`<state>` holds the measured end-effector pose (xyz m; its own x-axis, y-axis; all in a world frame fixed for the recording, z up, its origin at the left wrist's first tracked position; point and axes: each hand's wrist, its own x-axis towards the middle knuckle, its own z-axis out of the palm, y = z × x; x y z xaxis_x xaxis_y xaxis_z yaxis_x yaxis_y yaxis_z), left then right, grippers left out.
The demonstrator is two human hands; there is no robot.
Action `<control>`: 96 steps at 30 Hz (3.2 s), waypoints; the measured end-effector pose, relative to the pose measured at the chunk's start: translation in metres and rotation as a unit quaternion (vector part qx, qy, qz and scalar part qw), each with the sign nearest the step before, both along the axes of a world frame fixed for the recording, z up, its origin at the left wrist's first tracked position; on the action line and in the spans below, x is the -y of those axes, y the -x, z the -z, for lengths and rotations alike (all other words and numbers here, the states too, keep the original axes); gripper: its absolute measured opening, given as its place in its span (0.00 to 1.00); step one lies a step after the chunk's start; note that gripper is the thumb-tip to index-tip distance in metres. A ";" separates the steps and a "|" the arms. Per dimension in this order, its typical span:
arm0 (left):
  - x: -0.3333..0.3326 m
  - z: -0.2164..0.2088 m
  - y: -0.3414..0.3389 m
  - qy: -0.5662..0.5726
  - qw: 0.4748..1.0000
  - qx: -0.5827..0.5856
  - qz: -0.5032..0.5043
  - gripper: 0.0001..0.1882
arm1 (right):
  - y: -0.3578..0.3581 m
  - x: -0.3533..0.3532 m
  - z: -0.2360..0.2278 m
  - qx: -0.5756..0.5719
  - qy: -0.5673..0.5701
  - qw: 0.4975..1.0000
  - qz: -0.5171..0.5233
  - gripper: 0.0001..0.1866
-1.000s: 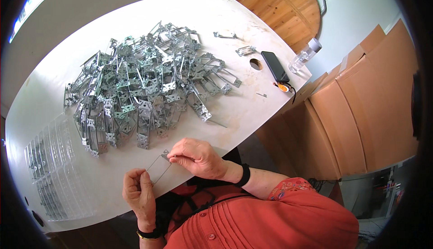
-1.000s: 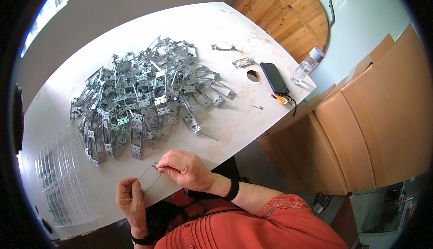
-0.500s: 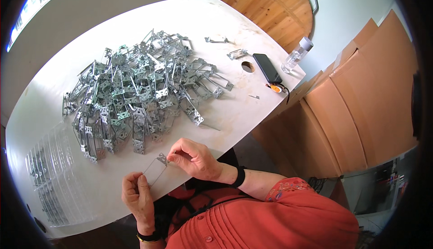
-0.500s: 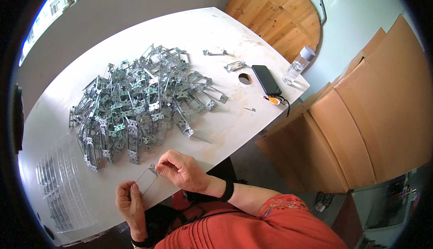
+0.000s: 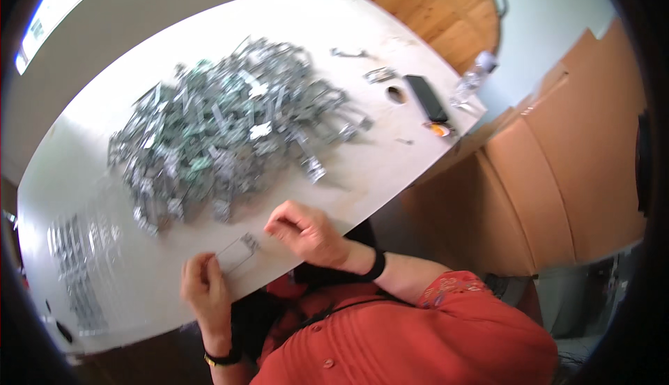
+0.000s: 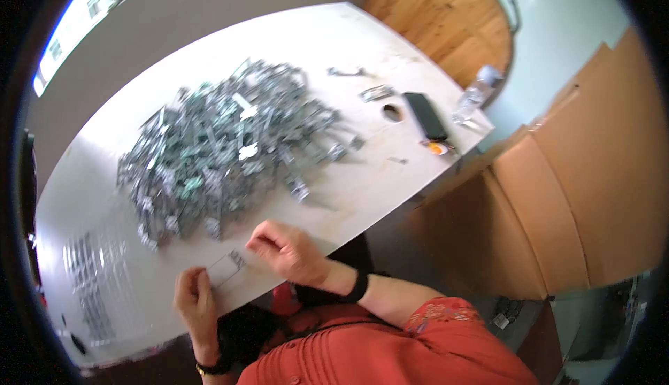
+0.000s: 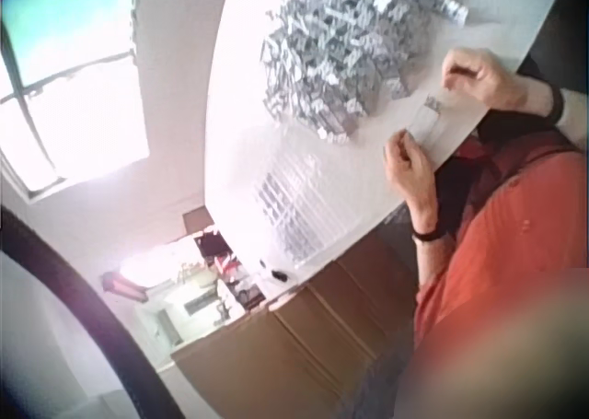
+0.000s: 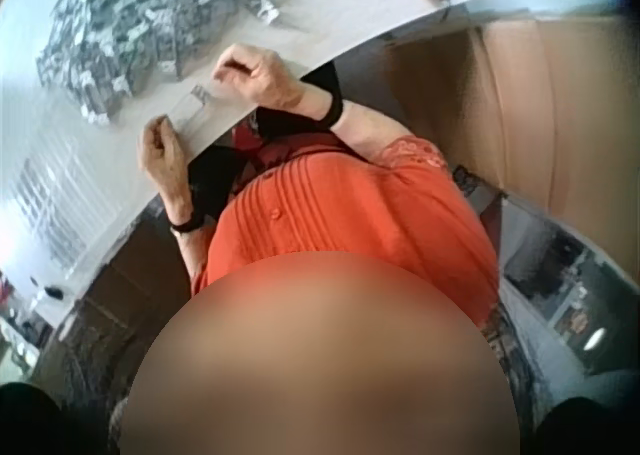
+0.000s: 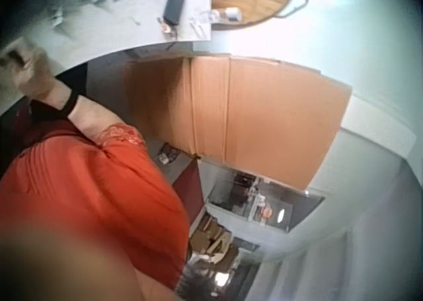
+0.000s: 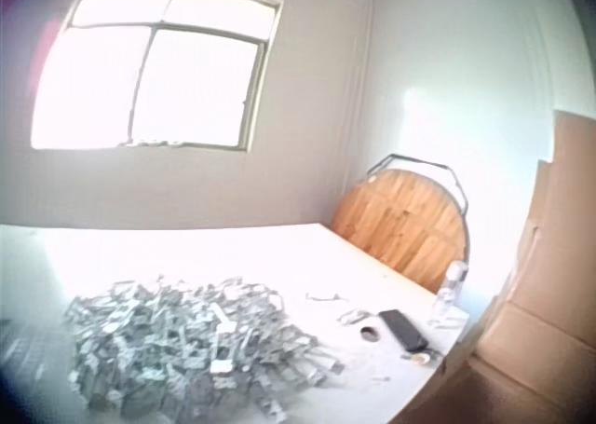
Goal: The person assembles small metal hardware components by hand at a white table. They pick up metal brackets and clear plastic strips, fit them together, and place the assembled units into a clear plastic tray. The process is repeated continuously throughout the clip.
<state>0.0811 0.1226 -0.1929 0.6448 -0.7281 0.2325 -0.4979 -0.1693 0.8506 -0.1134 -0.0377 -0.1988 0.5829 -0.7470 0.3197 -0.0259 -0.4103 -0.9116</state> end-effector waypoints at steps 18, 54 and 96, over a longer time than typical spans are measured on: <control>0.006 -0.017 0.009 -0.068 0.983 0.171 -0.027 0.11 | 0.004 0.001 0.002 0.034 -0.064 0.997 -0.020 0.08; 0.031 -0.053 0.042 -0.163 0.920 0.318 0.162 0.10 | 0.001 0.000 0.002 0.061 -0.026 0.998 -0.007 0.11; -0.018 -0.022 -0.001 -0.030 0.948 -0.315 0.023 0.09 | -0.010 -0.007 -0.002 -0.014 -0.070 0.997 -0.017 0.05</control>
